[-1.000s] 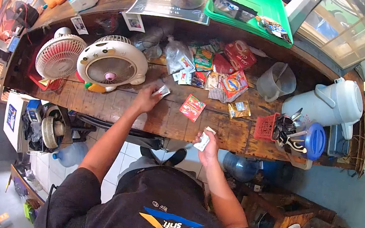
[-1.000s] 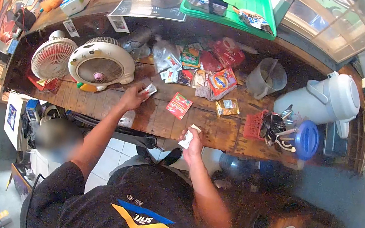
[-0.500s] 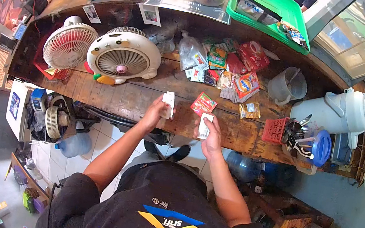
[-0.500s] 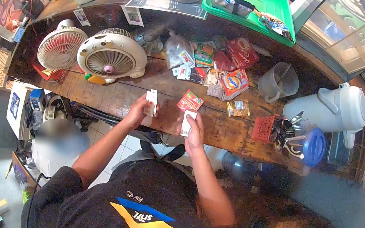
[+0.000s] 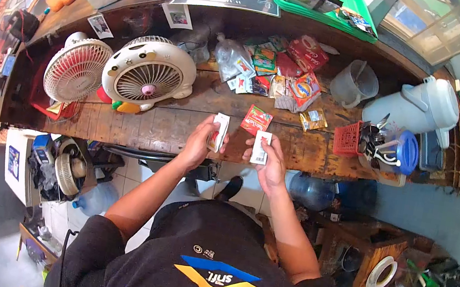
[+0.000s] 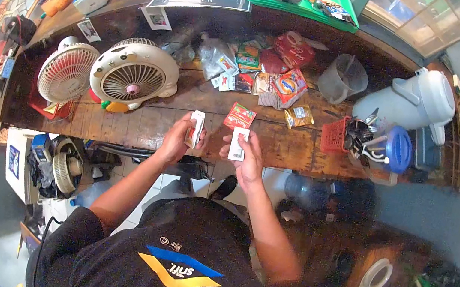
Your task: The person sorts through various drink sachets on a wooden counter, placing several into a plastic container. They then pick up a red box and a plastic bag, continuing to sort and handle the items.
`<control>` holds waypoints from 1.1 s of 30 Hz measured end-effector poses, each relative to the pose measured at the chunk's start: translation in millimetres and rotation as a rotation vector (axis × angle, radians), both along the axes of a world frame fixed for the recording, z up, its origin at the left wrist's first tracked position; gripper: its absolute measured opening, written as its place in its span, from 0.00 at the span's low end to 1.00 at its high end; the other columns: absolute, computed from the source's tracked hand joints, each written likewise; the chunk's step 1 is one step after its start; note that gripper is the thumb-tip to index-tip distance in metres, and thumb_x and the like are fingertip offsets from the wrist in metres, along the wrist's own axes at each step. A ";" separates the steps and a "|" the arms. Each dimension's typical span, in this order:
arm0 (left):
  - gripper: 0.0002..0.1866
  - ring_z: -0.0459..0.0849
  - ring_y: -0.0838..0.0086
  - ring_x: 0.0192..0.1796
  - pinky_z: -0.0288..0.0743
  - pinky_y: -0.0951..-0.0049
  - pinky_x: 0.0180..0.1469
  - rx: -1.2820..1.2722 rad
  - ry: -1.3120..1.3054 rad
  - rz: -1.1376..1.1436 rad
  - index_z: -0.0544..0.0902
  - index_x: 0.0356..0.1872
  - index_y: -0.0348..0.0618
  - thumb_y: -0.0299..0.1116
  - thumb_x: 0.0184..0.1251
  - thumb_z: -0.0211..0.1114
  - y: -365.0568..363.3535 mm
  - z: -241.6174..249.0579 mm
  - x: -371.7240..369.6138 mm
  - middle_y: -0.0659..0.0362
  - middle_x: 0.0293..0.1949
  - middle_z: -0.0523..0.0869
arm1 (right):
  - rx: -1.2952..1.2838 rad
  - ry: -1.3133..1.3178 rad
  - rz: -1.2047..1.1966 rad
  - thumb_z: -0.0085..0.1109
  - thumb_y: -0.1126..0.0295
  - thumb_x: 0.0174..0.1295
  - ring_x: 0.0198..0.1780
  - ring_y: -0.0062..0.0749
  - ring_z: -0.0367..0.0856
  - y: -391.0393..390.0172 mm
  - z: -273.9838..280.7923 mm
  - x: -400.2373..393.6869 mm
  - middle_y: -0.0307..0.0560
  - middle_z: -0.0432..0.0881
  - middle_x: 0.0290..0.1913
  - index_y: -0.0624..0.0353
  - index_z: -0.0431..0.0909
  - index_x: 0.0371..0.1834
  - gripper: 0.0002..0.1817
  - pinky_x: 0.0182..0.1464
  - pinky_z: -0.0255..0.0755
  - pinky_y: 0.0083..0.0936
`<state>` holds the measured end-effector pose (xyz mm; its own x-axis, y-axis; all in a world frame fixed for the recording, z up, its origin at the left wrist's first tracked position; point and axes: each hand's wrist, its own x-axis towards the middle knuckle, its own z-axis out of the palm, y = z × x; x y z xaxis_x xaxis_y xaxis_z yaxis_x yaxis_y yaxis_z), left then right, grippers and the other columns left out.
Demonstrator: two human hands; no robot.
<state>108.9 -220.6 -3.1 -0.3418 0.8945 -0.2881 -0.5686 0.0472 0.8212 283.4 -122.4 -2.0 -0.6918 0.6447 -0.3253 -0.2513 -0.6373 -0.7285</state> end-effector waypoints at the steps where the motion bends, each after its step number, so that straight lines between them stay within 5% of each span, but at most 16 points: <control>1: 0.12 0.74 0.70 0.25 0.70 0.71 0.31 0.009 -0.001 -0.019 0.69 0.47 0.42 0.35 0.70 0.45 -1.4 1.6 -1.0 0.56 0.28 0.76 | 0.005 -0.028 -0.032 0.43 0.68 0.67 0.32 0.33 0.81 -5.6 3.5 -0.2 0.51 0.80 0.40 0.55 0.66 0.52 0.12 0.36 0.78 0.30; 8: 0.11 0.72 0.72 0.22 0.67 0.74 0.25 0.073 0.001 -0.189 0.69 0.43 0.41 0.32 0.64 0.44 -25.8 8.5 -18.5 0.56 0.26 0.75 | -0.052 0.097 -0.142 0.43 0.67 0.65 0.21 0.29 0.72 -48.7 -0.4 8.7 0.51 0.78 0.33 0.54 0.65 0.52 0.14 0.24 0.65 0.24; 18: 0.12 0.82 0.68 0.24 0.75 0.74 0.30 0.166 -0.008 -0.462 0.69 0.49 0.41 0.35 0.74 0.43 -87.4 18.6 -67.8 0.50 0.33 0.83 | 0.009 0.038 -0.408 0.43 0.68 0.64 0.26 0.34 0.77 -143.7 21.9 -30.2 0.53 0.79 0.37 0.58 0.65 0.54 0.15 0.30 0.72 0.28; 24: 0.12 0.77 0.70 0.23 0.71 0.73 0.25 0.093 -0.036 -0.612 0.69 0.50 0.42 0.38 0.75 0.46 -97.0 13.9 -57.2 0.52 0.30 0.80 | 0.003 -0.027 -0.604 0.42 0.68 0.65 0.26 0.34 0.78 -192.2 32.9 -18.1 0.52 0.80 0.37 0.58 0.66 0.54 0.15 0.30 0.73 0.28; 30: 0.13 0.72 0.72 0.18 0.65 0.76 0.18 0.046 -0.047 -0.798 0.71 0.46 0.41 0.35 0.65 0.45 -93.4 2.7 -11.2 0.53 0.28 0.79 | -0.030 -0.029 -0.760 0.40 0.66 0.62 0.18 0.28 0.67 -253.9 10.9 40.2 0.50 0.75 0.29 0.53 0.65 0.49 0.13 0.19 0.61 0.21; 33: 0.13 0.74 0.72 0.20 0.68 0.75 0.22 0.101 -0.018 -0.984 0.71 0.44 0.41 0.33 0.61 0.46 -96.9 -2.5 16.8 0.54 0.28 0.80 | -0.065 -0.007 -0.856 0.37 0.68 0.60 0.16 0.28 0.65 -293.4 -0.8 61.0 0.51 0.76 0.29 0.56 0.65 0.48 0.14 0.18 0.59 0.22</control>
<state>125.7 -317.5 -5.6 0.5711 0.7978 -0.1930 -0.3256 0.4361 0.8389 344.4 -415.8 -2.8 0.0268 0.9238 -0.3819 -0.6601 -0.2706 -0.7008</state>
